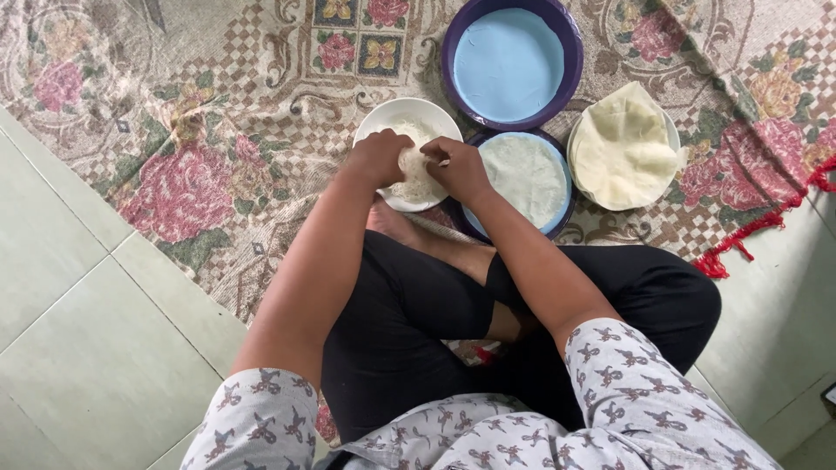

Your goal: A person sitting on the floor is manually filling circular pastry wrappers with a white rice-like filling.

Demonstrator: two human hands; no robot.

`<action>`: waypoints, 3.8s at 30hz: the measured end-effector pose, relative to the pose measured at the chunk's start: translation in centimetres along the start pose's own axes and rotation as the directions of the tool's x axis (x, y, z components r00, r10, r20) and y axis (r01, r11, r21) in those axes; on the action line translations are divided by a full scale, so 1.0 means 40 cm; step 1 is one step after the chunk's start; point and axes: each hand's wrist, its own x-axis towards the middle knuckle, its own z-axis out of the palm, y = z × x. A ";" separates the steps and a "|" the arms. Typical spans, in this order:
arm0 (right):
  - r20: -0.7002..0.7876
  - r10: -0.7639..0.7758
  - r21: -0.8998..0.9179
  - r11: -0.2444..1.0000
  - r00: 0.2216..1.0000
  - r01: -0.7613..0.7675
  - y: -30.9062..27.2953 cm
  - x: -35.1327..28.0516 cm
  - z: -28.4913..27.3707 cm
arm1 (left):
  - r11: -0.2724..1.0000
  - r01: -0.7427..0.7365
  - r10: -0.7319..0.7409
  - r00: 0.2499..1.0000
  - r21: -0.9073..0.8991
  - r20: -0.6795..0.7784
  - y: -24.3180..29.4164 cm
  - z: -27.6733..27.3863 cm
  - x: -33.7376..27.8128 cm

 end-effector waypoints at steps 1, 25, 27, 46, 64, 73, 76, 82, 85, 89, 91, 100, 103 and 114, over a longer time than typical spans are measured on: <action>0.002 0.000 -0.001 1.000 1.000 0.000 -0.010 -0.001 -0.006 | 1.000 0.001 -0.001 1.000 -0.001 0.000 0.003 0.010 0.007; -0.187 -0.636 -0.384 0.749 0.749 0.540 -0.047 -0.011 -0.033 | 0.983 -0.072 0.105 0.976 0.171 -0.190 0.029 -0.068 -0.024; -0.123 -0.634 -0.419 0.731 0.764 0.539 -0.031 -0.016 -0.031 | 0.983 -0.053 0.100 0.958 0.176 -0.270 0.030 -0.081 -0.028; 0.256 0.132 -0.801 0.583 0.957 0.134 0.164 -0.231 -0.440 | 0.942 -0.300 0.335 0.849 0.150 -0.409 0.409 0.025 -0.094; 0.431 0.329 -0.816 0.540 0.840 0.207 0.248 -0.137 -0.334 | 0.921 -0.187 0.209 0.977 0.342 -0.029 0.402 0.181 -0.005; 0.345 0.391 -0.856 0.504 0.853 0.115 0.218 -0.169 -0.358 | 0.919 -0.180 0.200 0.980 0.351 -0.021 0.425 0.152 -0.058; 0.346 0.423 -0.863 0.494 0.837 0.107 0.283 -0.170 -0.331 | 0.916 -0.171 0.188 0.982 0.363 -0.010 0.410 0.175 -0.048; 0.348 0.495 -0.880 0.464 0.796 0.096 0.289 -0.155 -0.326 | 0.929 -0.155 0.164 0.986 0.336 0.003 0.416 0.167 -0.047; 0.340 0.500 -0.890 0.445 0.797 0.100 0.247 -0.170 -0.338 | 0.931 -0.151 0.156 0.988 0.334 0.010 0.420 0.164 -0.058; 0.359 0.507 -0.883 0.456 0.784 0.110 0.239 -0.186 -0.338 | 0.934 -0.156 0.161 0.987 0.320 0.010 0.422 0.162 -0.059; 0.368 0.514 -0.882 0.457 0.774 0.116 0.255 -0.191 -0.332 | 0.939 -0.157 0.163 0.987 0.307 0.007 0.424 0.158 -0.067; 0.379 0.474 -0.877 0.459 0.795 0.144 0.147 -0.275 -0.377 | 0.932 -0.167 0.170 0.985 0.323 0.020 0.417 0.167 -0.123; 0.400 0.497 -0.887 0.422 0.770 0.188 0.197 -0.273 -0.353 | 0.929 -0.177 0.154 0.983 0.325 0.096 0.411 0.190 -0.123; 0.513 0.411 -0.839 0.424 0.754 0.340 0.169 -0.302 -0.348 | 0.909 -0.237 0.191 0.968 0.344 0.162 0.408 0.195 -0.151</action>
